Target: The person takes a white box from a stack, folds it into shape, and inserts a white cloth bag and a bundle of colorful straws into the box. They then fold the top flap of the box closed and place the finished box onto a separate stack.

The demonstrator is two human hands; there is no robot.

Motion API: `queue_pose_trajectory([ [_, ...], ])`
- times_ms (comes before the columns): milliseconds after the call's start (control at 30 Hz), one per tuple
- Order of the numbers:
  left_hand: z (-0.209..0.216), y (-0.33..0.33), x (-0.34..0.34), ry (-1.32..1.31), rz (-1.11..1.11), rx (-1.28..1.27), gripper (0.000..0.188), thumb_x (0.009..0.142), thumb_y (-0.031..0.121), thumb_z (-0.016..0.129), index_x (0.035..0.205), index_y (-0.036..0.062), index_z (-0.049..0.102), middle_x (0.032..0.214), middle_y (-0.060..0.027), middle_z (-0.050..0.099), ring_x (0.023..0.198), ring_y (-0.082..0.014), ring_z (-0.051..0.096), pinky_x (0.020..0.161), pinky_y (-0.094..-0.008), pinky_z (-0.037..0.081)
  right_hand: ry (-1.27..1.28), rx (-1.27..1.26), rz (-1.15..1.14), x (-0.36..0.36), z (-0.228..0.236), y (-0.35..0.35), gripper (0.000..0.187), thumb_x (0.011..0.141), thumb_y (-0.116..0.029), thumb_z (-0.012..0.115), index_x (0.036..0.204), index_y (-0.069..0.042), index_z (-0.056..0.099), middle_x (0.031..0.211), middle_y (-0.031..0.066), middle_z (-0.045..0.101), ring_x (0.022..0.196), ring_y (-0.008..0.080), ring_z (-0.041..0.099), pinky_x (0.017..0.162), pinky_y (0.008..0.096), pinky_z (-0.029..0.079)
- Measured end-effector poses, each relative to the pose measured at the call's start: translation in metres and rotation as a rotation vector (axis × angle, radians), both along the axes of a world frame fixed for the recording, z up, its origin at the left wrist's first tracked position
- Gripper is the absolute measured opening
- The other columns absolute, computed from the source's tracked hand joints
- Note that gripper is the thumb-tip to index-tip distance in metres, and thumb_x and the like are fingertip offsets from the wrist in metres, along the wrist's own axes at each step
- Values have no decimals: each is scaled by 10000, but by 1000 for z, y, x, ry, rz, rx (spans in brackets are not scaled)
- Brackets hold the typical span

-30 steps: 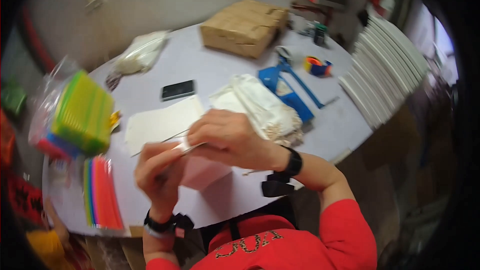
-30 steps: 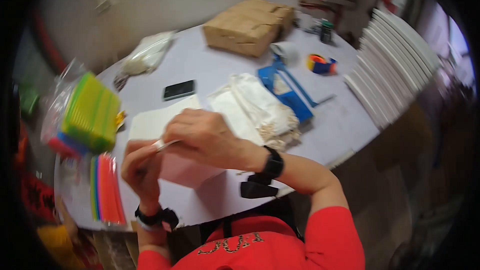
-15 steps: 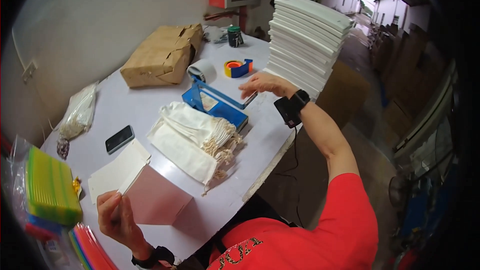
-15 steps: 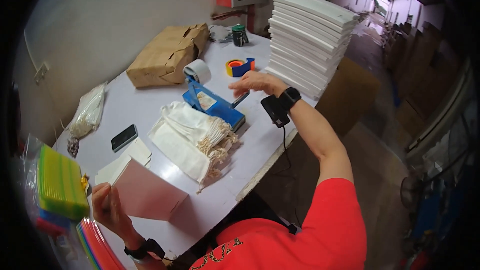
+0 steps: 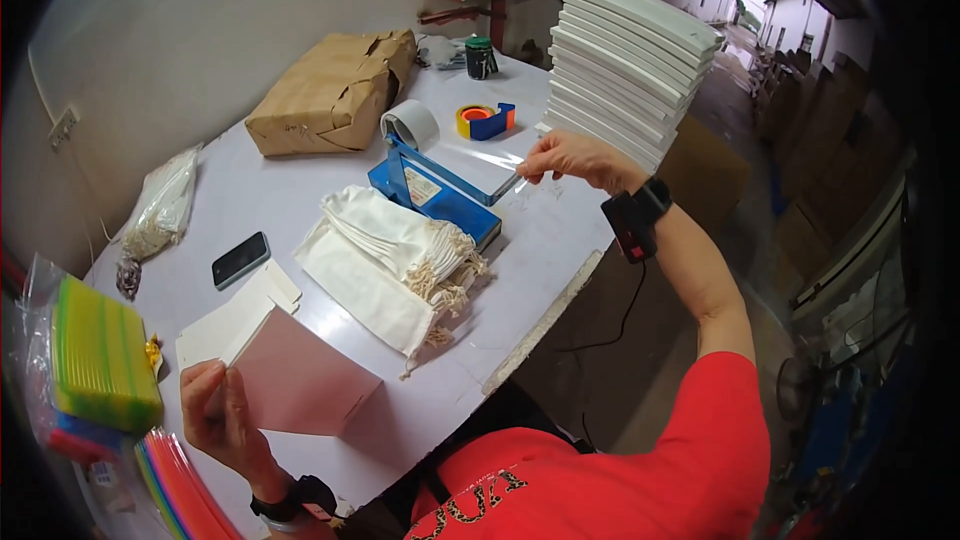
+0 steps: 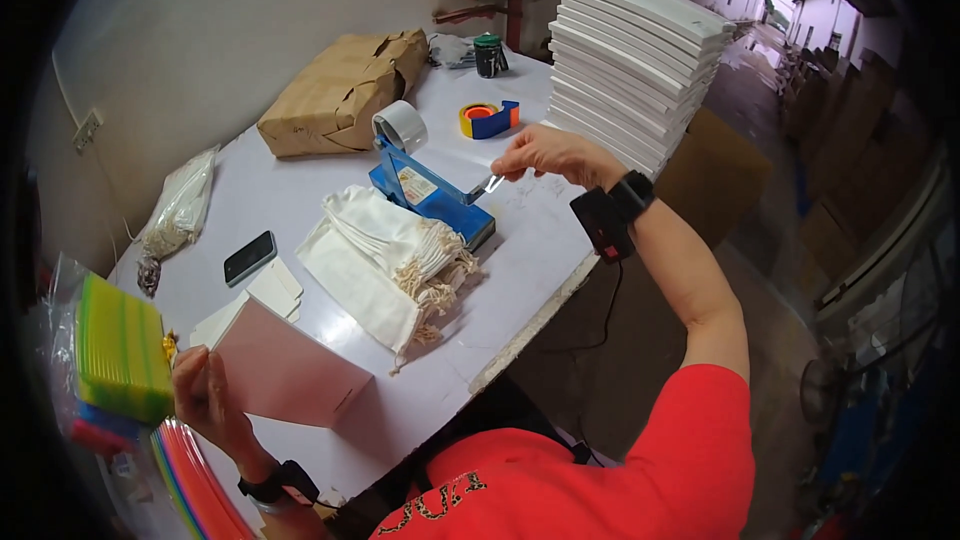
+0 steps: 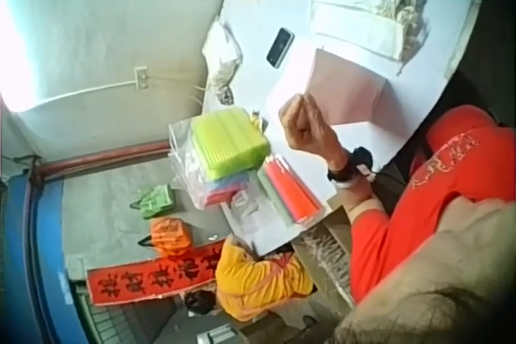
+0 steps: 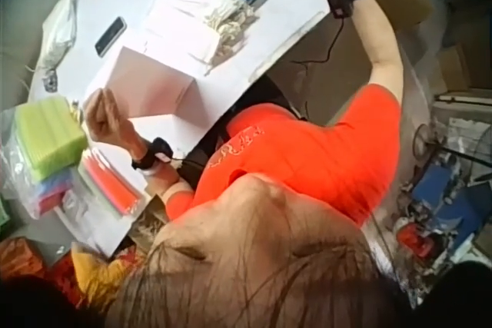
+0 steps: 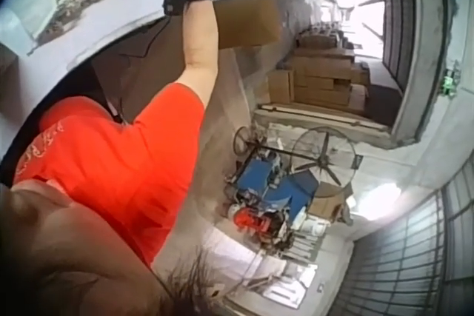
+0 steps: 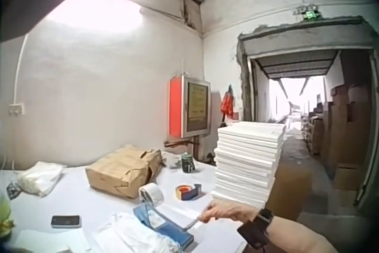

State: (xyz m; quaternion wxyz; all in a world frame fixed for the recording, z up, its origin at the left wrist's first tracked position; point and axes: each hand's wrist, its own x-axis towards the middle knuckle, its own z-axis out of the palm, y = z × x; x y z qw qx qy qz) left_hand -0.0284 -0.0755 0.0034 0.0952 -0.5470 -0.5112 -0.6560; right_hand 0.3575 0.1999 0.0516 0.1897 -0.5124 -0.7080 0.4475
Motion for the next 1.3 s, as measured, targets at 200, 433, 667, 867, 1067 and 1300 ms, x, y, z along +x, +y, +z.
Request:
queue_pose_trajectory([
  [200, 0, 0, -2, -15, 5, -6, 130, 842, -29, 653, 951, 38, 631, 897, -92, 593, 772, -127, 554, 644, -207, 429, 41, -93, -8, 6, -25, -1, 243, 785, -322, 733, 798, -81, 700, 755, -1, 647, 751, 78, 549, 708, 256, 393],
  [433, 1, 11, -10, -45, -93, 14, 155, 801, -77, 658, 926, 9, 631, 893, -101, 607, 797, -158, 573, 700, -222, 444, 84, -80, 163, 26, -153, -19, 97, 813, -100, 676, 830, -6, 696, 843, 27, 649, 849, 109, 574, 823, 267, 446],
  [667, 7, -1, -19, -98, -95, -21, 148, 809, -62, 673, 937, 5, 642, 898, -92, 621, 816, -152, 592, 717, -242, 461, 667, 385, 670, -137, -20, -123, 97, 743, -23, 697, 839, -28, 707, 1113, 122, 625, 1084, 242, 526, 943, 357, 400],
  [867, 8, 0, -12, -109, -141, -19, 135, 827, -31, 677, 953, 7, 645, 900, -93, 625, 823, -149, 598, 711, -247, 465, 718, 745, 856, -225, -3, -153, 119, 713, -57, 738, 830, -55, 718, 1208, 153, 617, 1251, 331, 433, 1037, 431, 333],
  [1067, 11, -8, -13, -132, -222, -57, 90, 877, 16, 631, 965, -3, 637, 908, -97, 624, 814, -144, 594, 705, -248, 464, 754, 761, 808, -257, -11, -152, 100, 744, -89, 741, 838, -60, 723, 1200, 139, 626, 1264, 318, 427, 1036, 427, 334],
  [1300, 11, -8, -16, -167, -240, -75, 94, 916, 51, 586, 968, -10, 634, 913, -96, 622, 801, -139, 587, 692, -240, 456, 797, 701, 764, -265, -21, -147, 108, 756, -67, 733, 862, -49, 717, 1155, 120, 643, 1209, 302, 472, 1008, 409, 365],
])
